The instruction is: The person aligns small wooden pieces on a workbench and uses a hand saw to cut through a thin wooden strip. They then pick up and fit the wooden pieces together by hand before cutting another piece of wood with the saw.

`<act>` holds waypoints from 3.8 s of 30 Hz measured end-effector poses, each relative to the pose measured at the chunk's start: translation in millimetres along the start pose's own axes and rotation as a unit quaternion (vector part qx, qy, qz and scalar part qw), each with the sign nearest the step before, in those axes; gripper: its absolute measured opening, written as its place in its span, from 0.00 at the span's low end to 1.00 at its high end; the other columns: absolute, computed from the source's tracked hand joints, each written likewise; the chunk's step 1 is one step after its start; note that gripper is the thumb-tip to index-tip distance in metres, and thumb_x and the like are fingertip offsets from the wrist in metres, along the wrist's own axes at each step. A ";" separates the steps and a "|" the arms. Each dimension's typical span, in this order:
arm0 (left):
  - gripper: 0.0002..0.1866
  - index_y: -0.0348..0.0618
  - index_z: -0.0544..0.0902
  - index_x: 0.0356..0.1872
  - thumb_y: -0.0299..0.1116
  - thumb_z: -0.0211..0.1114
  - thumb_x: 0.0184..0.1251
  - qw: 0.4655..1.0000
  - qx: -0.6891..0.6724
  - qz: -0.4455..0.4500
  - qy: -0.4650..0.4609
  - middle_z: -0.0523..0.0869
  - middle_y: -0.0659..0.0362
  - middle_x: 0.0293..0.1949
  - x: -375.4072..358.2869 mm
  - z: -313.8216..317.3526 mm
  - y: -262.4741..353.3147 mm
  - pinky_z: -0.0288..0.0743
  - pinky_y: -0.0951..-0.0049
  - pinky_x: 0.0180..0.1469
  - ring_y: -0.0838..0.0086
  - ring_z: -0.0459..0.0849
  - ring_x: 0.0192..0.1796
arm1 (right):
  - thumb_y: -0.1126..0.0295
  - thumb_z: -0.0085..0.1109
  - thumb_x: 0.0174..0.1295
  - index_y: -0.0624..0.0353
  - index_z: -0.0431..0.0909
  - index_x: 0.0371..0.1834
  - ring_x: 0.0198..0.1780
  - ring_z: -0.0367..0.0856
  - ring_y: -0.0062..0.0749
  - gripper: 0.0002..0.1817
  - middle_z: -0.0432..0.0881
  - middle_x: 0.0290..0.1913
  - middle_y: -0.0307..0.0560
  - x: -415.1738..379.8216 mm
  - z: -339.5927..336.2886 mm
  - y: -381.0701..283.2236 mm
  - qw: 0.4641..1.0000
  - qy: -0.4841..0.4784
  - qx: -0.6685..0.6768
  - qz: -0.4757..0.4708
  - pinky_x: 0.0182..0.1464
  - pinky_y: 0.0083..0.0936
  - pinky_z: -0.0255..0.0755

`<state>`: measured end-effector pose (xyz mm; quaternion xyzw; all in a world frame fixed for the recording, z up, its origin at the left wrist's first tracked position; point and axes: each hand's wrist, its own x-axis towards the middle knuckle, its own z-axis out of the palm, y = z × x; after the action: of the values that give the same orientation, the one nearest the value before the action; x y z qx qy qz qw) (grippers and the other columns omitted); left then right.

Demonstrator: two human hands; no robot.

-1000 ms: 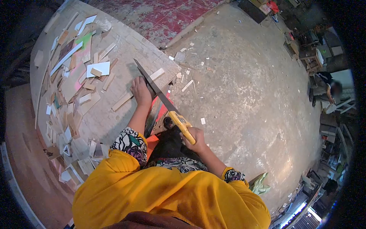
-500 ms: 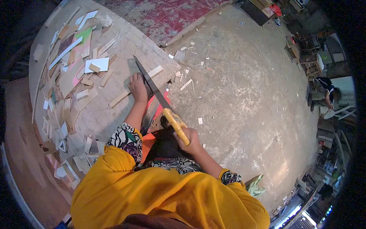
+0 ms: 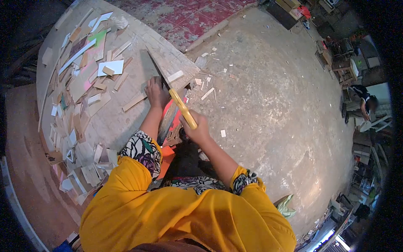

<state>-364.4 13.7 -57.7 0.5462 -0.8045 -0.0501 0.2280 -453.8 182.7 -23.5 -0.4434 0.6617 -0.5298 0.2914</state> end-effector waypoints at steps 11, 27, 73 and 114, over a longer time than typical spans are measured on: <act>0.13 0.47 0.78 0.39 0.32 0.60 0.49 0.999 0.041 -0.002 -0.009 0.76 0.60 0.41 0.3 22.1 -14.6 0.65 0.60 0.49 0.64 0.72 0.49 | 0.69 0.61 0.56 0.62 0.76 0.30 0.21 0.74 0.35 0.07 0.73 0.20 0.53 -27.3 -19.3 -10.9 0.998 -0.019 -0.055 0.000 0.26 0.30 0.67; 0.13 0.46 0.78 0.41 0.33 0.60 0.51 1.000 -0.006 -0.010 -0.012 0.76 0.58 0.41 4.3 4.5 -5.5 0.64 0.57 0.48 0.63 0.72 0.51 | 0.72 0.61 0.55 0.63 0.77 0.31 0.25 0.73 0.25 0.06 0.74 0.21 0.48 8.9 6.9 1.5 0.998 -0.020 0.006 0.065 0.29 0.27 0.68; 0.14 0.48 0.78 0.42 0.31 0.58 0.52 0.998 0.048 -0.027 0.004 0.75 0.59 0.44 20.5 15.3 -16.6 0.65 0.58 0.51 0.64 0.71 0.53 | 0.73 0.59 0.55 0.64 0.73 0.25 0.20 0.74 0.36 0.07 0.72 0.19 0.52 -73.5 -41.9 -5.3 0.995 -0.056 -0.016 0.085 0.25 0.30 0.67; 0.14 0.48 0.78 0.42 0.33 0.62 0.51 0.998 0.042 -0.049 0.021 0.76 0.59 0.44 45.0 26.4 -30.4 0.65 0.56 0.50 0.62 0.72 0.52 | 0.73 0.58 0.56 0.63 0.75 0.29 0.20 0.72 0.37 0.04 0.73 0.20 0.52 -40.8 -36.3 -9.4 0.995 -0.077 -0.057 0.001 0.27 0.29 0.67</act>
<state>-363.0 -43.5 -77.2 0.5950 -0.7731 -0.0161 0.2191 -464.4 234.9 -8.2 -0.4986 0.6667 -0.4550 0.3159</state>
